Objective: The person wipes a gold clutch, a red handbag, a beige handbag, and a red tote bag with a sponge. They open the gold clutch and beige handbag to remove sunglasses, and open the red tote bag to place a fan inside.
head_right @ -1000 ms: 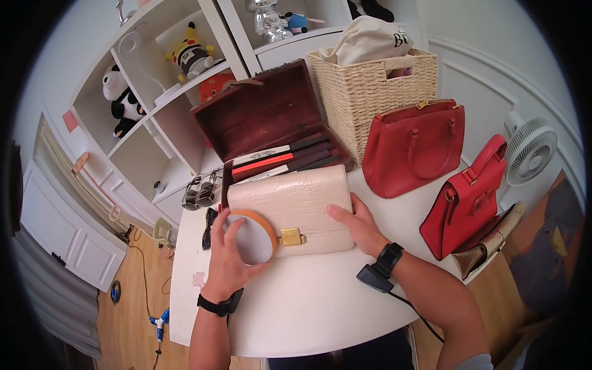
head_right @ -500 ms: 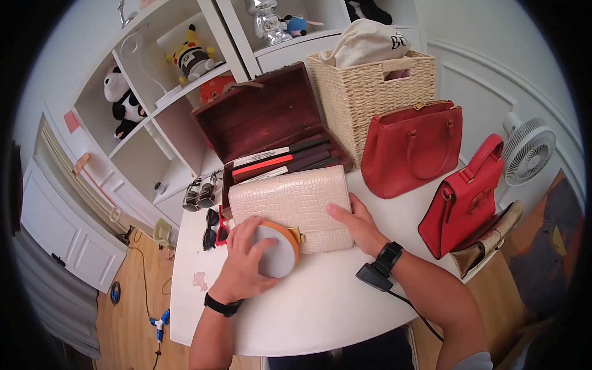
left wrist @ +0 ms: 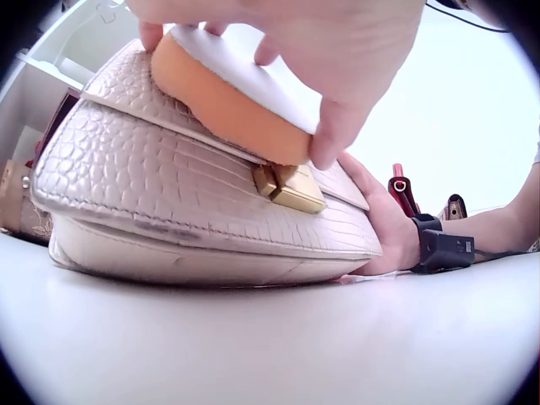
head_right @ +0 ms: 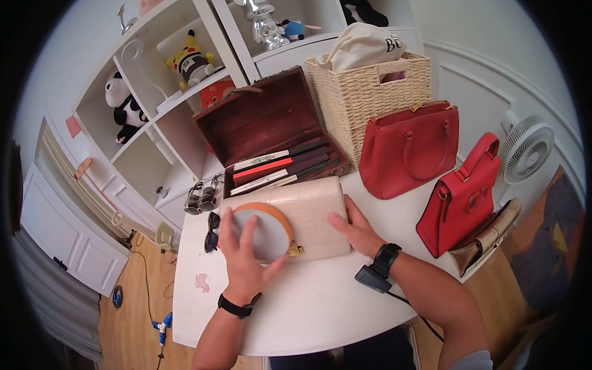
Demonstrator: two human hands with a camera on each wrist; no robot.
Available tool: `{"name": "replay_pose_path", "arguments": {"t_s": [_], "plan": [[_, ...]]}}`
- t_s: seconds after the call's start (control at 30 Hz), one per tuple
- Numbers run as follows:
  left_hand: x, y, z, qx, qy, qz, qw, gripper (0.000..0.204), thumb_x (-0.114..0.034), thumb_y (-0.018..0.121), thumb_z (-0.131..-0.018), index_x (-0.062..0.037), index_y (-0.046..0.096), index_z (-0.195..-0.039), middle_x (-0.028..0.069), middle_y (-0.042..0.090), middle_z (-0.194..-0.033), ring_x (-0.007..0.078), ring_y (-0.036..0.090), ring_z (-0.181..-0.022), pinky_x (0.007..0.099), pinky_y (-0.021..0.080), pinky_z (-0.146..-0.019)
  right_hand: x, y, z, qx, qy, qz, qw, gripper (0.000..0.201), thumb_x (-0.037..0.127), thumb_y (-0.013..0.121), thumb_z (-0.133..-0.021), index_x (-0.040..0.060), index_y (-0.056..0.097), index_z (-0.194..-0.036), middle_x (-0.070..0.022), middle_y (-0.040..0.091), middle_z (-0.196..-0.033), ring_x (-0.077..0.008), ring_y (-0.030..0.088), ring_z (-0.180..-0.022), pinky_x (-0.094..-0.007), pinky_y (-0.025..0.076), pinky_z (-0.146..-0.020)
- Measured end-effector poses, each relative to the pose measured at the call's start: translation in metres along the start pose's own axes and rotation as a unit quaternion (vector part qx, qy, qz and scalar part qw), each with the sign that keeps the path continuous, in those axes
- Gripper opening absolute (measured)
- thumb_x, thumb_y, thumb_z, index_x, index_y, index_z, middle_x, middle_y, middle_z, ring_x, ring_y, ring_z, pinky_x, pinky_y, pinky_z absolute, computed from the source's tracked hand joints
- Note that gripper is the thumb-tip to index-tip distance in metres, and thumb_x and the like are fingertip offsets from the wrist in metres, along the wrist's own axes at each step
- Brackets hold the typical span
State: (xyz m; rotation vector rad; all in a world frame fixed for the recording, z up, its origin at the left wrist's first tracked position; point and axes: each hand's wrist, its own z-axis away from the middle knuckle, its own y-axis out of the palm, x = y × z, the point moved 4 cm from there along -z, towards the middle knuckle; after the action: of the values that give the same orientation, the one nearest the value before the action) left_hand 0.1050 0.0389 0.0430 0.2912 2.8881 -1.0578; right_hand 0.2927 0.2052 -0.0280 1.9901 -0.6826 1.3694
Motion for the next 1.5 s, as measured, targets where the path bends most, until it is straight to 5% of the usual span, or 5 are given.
{"name": "replay_pose_path", "arguments": {"t_s": [0.17, 0.33, 0.8, 1.1, 1.5], "plan": [[-0.006, 0.004, 0.0, -0.043, 0.014, -0.001, 0.999, 0.099, -0.027, 0.093, -0.061, -0.0137, 0.045, -0.147, 0.0312, 0.026, -0.157, 0.0494, 0.029, -0.143, 0.0587, 0.03, -0.111, -0.002, 0.003, 0.001, 0.026, -0.017, 0.0, 1.0, 0.073, 0.053, 0.055, -0.102, 0.0038, 0.032, -0.15, -0.011, 0.046, -0.144, -0.0156, 0.041, -0.134, -0.0342, 0.033, -0.114], [-0.031, 0.014, -0.006, 0.083, 0.122, 0.003, 0.989, 0.1, -0.023, 0.093, -0.059, -0.0139, 0.046, -0.146, 0.0283, 0.025, -0.158, 0.0495, 0.029, -0.143, 0.0561, 0.029, -0.114, -0.009, -0.002, -0.003, 0.026, -0.015, -0.003, 1.0, 0.068, 0.054, 0.044, -0.106, 0.0046, 0.031, -0.151, -0.0103, 0.045, -0.146, -0.0163, 0.04, -0.136, -0.0342, 0.032, -0.114], [-0.073, 0.041, -0.027, 0.109, 0.162, 0.003, 0.981, 0.094, -0.023, 0.092, -0.056, -0.0183, 0.053, -0.142, 0.026, 0.028, -0.156, 0.0476, 0.033, -0.14, 0.0575, 0.034, -0.11, -0.012, -0.006, -0.011, 0.121, 0.061, -0.131, 0.982, 0.076, 0.065, 0.018, -0.105, 0.0096, 0.031, -0.155, -0.0088, 0.042, -0.154, -0.0181, 0.04, -0.142, -0.0344, 0.031, -0.119], [-0.073, 0.038, -0.007, 0.164, 0.313, -0.066, 0.933, 0.075, -0.026, 0.087, -0.063, -0.0284, 0.06, -0.133, 0.0165, 0.04, -0.152, 0.0385, 0.037, -0.141, 0.055, 0.033, -0.111, -0.001, -0.006, -0.008, 0.163, 0.03, -0.109, 0.98, 0.087, 0.064, 0.051, -0.098, 0.0076, 0.021, -0.157, -0.0112, 0.036, -0.155, -0.02, 0.032, -0.145, -0.036, 0.026, -0.12], [-0.056, -0.023, -0.071, 0.09, 0.104, 0.061, 0.989, 0.082, -0.04, 0.085, -0.067, -0.0088, 0.058, -0.137, 0.0309, 0.029, -0.157, 0.0494, 0.036, -0.139, 0.055, 0.033, -0.113, 0.025, 0.007, 0.003, 0.148, -0.062, -0.034, 0.986, 0.094, 0.029, 0.08, -0.087, 0.0057, 0.021, -0.157, -0.0128, 0.04, -0.151, -0.0214, 0.04, -0.139, -0.037, 0.031, -0.117]]}}
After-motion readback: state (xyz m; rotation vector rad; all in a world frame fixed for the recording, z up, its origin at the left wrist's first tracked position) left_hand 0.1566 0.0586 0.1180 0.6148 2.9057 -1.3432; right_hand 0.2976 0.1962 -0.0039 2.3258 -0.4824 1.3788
